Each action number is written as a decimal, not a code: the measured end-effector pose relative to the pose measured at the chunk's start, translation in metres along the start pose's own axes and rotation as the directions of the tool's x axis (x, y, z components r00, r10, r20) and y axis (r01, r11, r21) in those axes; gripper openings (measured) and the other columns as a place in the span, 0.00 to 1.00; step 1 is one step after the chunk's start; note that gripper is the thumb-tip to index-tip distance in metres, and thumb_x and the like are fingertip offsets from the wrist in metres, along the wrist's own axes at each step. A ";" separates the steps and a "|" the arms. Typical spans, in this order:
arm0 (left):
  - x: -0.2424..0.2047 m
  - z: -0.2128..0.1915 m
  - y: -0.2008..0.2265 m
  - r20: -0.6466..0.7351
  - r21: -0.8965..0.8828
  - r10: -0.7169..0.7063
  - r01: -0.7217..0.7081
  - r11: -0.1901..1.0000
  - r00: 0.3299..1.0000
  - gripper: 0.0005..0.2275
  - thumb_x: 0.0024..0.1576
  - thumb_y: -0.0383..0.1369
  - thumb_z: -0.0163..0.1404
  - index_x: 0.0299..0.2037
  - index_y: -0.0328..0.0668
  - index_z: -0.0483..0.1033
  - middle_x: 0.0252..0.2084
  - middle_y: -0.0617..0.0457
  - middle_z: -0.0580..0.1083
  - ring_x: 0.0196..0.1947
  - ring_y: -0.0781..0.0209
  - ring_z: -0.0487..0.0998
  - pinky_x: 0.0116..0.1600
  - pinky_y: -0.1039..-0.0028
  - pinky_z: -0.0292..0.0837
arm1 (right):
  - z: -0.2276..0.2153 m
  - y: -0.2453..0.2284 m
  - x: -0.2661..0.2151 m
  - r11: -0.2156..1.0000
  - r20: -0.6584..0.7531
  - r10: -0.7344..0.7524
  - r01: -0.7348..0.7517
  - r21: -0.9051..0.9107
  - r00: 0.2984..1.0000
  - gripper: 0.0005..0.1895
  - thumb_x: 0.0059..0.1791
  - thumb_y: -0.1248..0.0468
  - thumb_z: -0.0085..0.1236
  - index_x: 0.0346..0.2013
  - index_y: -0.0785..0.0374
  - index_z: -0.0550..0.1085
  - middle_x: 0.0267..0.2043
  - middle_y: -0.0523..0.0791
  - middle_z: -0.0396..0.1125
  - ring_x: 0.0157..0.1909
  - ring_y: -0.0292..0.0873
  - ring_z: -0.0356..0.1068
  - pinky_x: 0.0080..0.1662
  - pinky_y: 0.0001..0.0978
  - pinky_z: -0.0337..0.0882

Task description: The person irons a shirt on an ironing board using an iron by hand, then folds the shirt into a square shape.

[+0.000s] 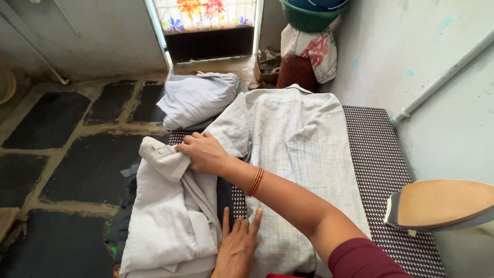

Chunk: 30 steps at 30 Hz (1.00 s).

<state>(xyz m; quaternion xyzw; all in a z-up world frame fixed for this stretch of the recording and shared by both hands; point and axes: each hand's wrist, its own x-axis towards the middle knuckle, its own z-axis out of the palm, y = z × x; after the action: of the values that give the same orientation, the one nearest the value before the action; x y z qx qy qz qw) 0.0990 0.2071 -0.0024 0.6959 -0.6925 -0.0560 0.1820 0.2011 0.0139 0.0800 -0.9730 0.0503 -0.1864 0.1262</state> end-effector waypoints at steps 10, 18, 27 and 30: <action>-0.001 -0.030 0.015 -0.165 -0.185 -0.074 0.043 0.982 0.983 0.35 0.52 0.26 0.54 0.72 0.39 0.54 0.35 0.45 0.71 0.40 0.48 0.76 0.71 0.46 0.54 | -0.079 0.102 -0.027 0.565 -0.450 0.533 0.095 0.820 0.717 0.15 0.47 0.69 0.53 0.49 0.63 0.74 0.48 0.48 0.72 0.50 0.48 0.72 0.51 0.41 0.73; -0.019 -0.046 0.031 -0.075 -0.276 -0.355 0.323 0.905 0.932 0.43 0.48 0.29 0.57 0.77 0.55 0.52 0.56 0.46 0.72 0.32 0.37 0.78 0.36 0.53 0.75 | -0.169 0.291 -0.199 0.018 -0.346 0.788 0.543 0.839 0.508 0.22 0.54 0.58 0.56 0.60 0.65 0.70 0.60 0.48 0.70 0.63 0.48 0.69 0.65 0.45 0.69; -0.054 -0.011 0.041 -0.075 -0.082 -0.422 0.416 0.906 0.904 0.20 0.46 0.32 0.58 0.48 0.54 0.67 0.43 0.49 0.72 0.29 0.42 0.80 0.34 0.50 0.73 | -0.149 0.373 -0.287 -0.073 -0.161 0.915 0.544 0.836 0.370 0.15 0.57 0.58 0.58 0.55 0.63 0.73 0.51 0.47 0.72 0.53 0.46 0.71 0.58 0.43 0.71; -0.065 0.034 0.062 0.143 -0.071 -0.379 0.391 0.918 0.914 0.18 0.51 0.34 0.56 0.50 0.55 0.64 0.41 0.52 0.75 0.30 0.46 0.82 0.36 0.54 0.77 | -0.177 0.374 -0.278 0.022 -0.273 0.875 0.529 0.848 0.401 0.20 0.55 0.55 0.56 0.57 0.64 0.71 0.55 0.48 0.72 0.57 0.48 0.71 0.63 0.46 0.73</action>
<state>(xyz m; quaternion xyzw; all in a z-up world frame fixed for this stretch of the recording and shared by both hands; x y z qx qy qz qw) 0.0269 0.2671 -0.0244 0.8039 -0.5484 -0.1686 0.1570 -0.1415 -0.3465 0.0428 -0.2881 0.1348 -0.6079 0.7275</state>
